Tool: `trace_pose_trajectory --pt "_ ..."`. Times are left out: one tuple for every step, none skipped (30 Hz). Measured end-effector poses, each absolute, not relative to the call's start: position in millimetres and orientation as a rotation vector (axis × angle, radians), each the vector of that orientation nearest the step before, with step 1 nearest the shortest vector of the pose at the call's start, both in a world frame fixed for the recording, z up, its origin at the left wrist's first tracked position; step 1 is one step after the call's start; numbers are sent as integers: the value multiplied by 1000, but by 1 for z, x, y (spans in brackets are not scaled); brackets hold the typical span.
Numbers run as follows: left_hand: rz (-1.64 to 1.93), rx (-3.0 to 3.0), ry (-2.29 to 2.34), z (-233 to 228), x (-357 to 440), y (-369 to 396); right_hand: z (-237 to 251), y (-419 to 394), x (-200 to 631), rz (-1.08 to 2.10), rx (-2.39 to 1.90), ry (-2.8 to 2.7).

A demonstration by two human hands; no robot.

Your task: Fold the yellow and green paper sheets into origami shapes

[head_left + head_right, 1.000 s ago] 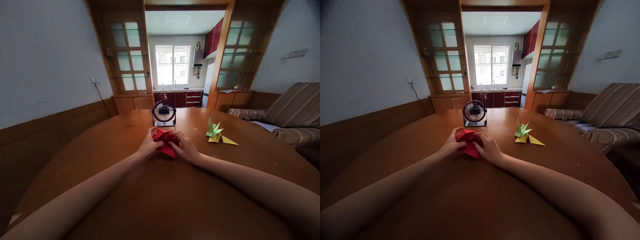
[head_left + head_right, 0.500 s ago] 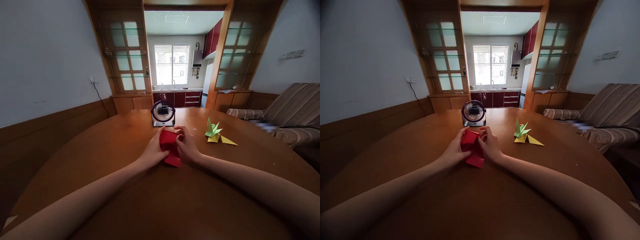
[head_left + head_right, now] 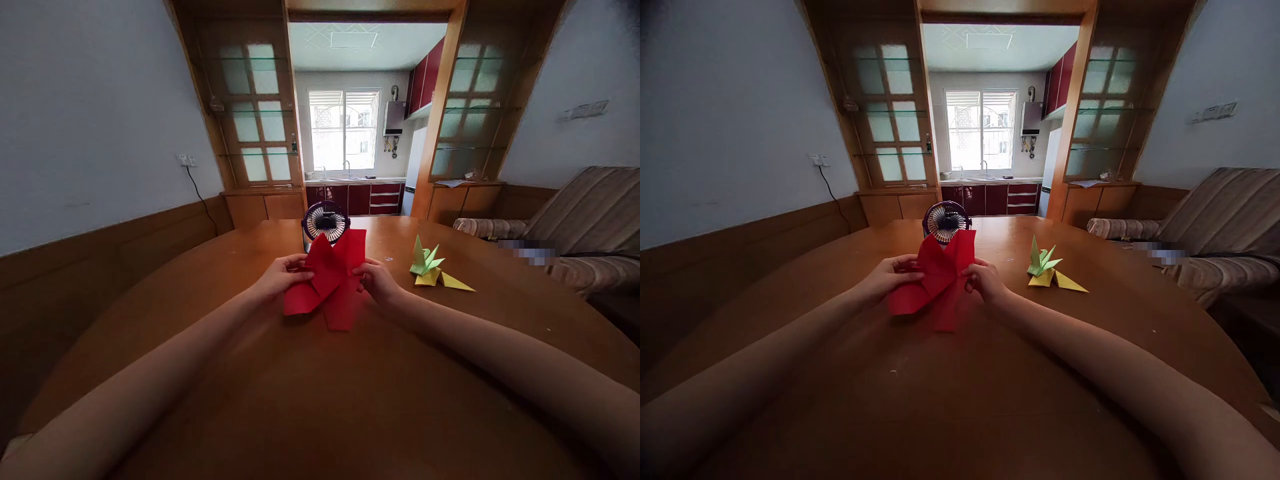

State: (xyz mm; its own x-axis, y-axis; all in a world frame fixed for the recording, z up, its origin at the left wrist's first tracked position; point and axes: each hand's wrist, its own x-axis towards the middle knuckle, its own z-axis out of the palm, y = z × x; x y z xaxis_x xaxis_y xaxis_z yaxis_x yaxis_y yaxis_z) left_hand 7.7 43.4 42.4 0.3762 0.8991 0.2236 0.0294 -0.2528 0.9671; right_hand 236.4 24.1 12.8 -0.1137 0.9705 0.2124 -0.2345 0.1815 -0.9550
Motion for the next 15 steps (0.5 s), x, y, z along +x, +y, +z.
trace_pose_trajectory --pt "1047 1518 869 43 5 45 12 26 239 1260 -848 -1218" --pt "1040 1447 887 44 2 47 11 28 242 1268 -868 -1207" --pt "1037 1389 903 45 0 48 9 30 244 1277 -890 -1197" --pt "1039 1345 920 45 -2 49 7 32 246 1285 -910 -1187" --pt "1046 1313 938 44 -4 50 6 34 248 1290 -927 -1179" --pt "1050 1287 956 44 -5 51 4 36 249 1295 -941 -1172" --pt "1053 1267 973 43 -6 52 3 38 250 1299 -950 -1166" --pt "1056 1249 989 43 -7 53 2 40 251 1300 -957 -1161" --pt "1060 1232 1003 42 -8 54 2 42 252 1301 -963 -1157" --pt "1066 1213 1016 41 -9 56 2 43 253 1303 -969 -1153" --pt "1077 1191 1030 41 -10 58 2 44 254 1307 -974 -1152" --pt "1089 1167 1045 40 -12 60 3 45 254 1312 -979 -1153" --pt "1100 1145 1058 40 -13 61 4 45 255 1320 -982 -1157" --pt "1108 1127 1068 40 -15 63 5 45 255 1329 -984 -1163" --pt "1110 1115 1074 40 -16 65 7 45 256 1339 -984 -1171"
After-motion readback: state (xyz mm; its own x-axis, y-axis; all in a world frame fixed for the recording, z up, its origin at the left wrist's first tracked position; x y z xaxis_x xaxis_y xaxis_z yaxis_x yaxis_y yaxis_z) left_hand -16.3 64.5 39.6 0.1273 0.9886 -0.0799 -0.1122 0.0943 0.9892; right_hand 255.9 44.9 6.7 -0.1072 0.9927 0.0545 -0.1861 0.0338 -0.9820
